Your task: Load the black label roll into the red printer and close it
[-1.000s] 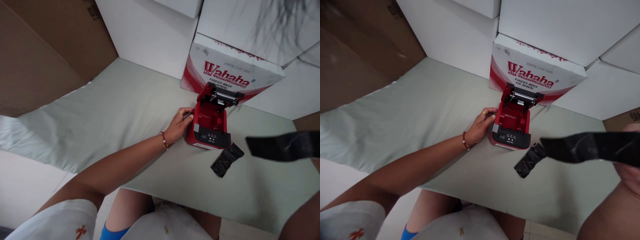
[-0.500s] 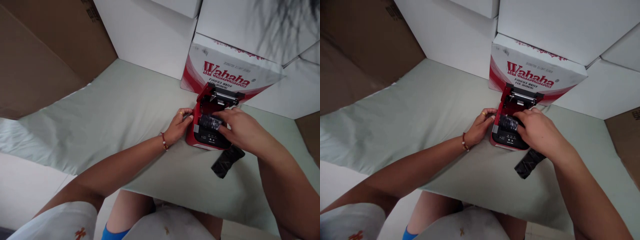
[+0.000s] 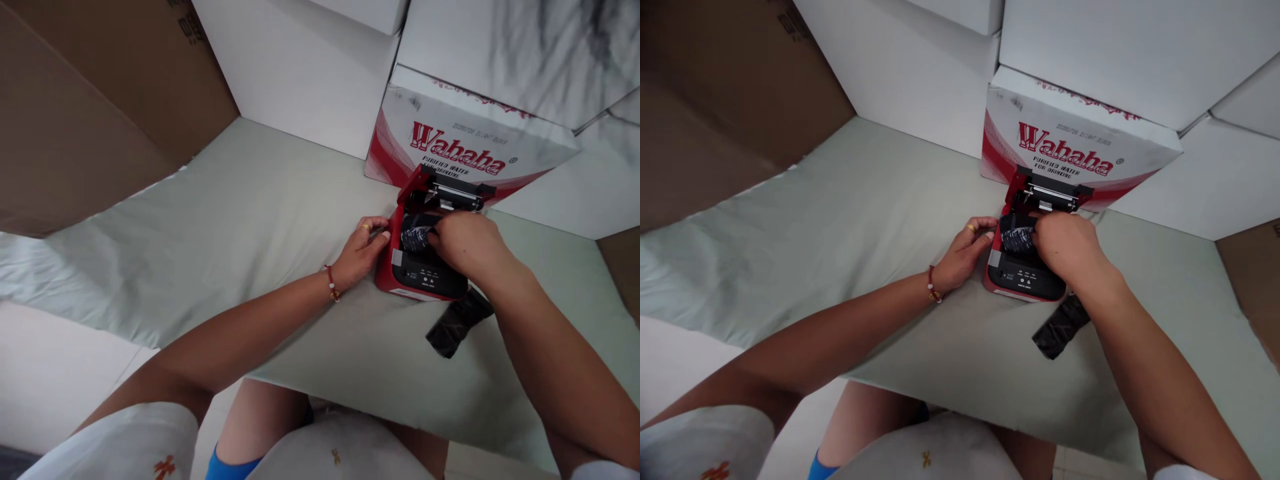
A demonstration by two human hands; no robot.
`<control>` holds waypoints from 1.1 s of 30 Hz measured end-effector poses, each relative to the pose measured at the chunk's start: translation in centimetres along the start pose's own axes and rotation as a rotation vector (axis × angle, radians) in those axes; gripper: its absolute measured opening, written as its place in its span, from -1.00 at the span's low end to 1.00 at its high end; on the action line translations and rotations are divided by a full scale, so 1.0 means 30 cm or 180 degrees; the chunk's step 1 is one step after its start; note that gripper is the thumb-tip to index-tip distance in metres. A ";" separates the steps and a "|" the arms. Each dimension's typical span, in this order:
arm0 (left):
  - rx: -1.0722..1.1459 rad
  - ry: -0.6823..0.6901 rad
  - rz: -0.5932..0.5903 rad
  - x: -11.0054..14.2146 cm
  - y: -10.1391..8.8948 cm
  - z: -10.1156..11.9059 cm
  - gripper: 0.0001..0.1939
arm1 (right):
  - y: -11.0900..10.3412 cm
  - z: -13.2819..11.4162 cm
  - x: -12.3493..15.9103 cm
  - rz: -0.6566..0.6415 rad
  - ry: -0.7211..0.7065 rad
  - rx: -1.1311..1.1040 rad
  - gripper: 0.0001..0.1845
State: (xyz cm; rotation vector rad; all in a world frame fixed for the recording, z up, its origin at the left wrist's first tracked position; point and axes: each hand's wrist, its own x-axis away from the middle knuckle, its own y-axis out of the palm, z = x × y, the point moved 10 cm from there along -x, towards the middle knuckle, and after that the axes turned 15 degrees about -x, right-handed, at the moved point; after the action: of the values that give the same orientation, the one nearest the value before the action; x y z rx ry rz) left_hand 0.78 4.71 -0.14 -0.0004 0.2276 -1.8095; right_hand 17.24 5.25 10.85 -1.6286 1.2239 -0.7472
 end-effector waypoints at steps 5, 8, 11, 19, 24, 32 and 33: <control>-0.0450 0.0316 0.0181 0.024 -0.023 0.050 -0.62 | -0.071 -0.063 0.070 0.0069 -0.0240 -0.0744 -0.45; -0.1186 0.1082 0.0649 0.089 -0.061 0.165 -0.61 | -0.141 -0.104 0.161 0.0207 -0.0534 -0.1366 -0.45; -0.1744 0.2193 0.0892 0.196 -0.045 0.295 -0.55 | -0.158 -0.154 0.276 0.0195 -0.0945 -0.1340 -0.52; -0.2146 0.3199 0.0259 0.327 0.073 0.349 -0.51 | -0.097 -0.196 0.474 0.0211 -0.1100 -0.1004 -0.46; -0.2311 0.3224 0.0206 0.341 0.086 0.356 -0.51 | -0.183 0.028 0.380 0.1362 -0.0077 -0.1832 -0.67; -0.2421 0.2993 0.0131 0.316 0.104 0.319 -0.53 | -0.146 0.249 0.048 0.1921 0.0359 -0.2941 -0.35; -0.2376 0.3050 0.0224 0.321 0.098 0.324 -0.51 | -0.145 0.223 0.041 0.1841 0.0257 -0.2925 -0.30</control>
State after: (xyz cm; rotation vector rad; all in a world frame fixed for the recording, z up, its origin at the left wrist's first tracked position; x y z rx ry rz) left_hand 2.38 -6.74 7.77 0.3447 1.5384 -1.4346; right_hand 25.09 6.48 12.25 -1.7660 2.1557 0.1714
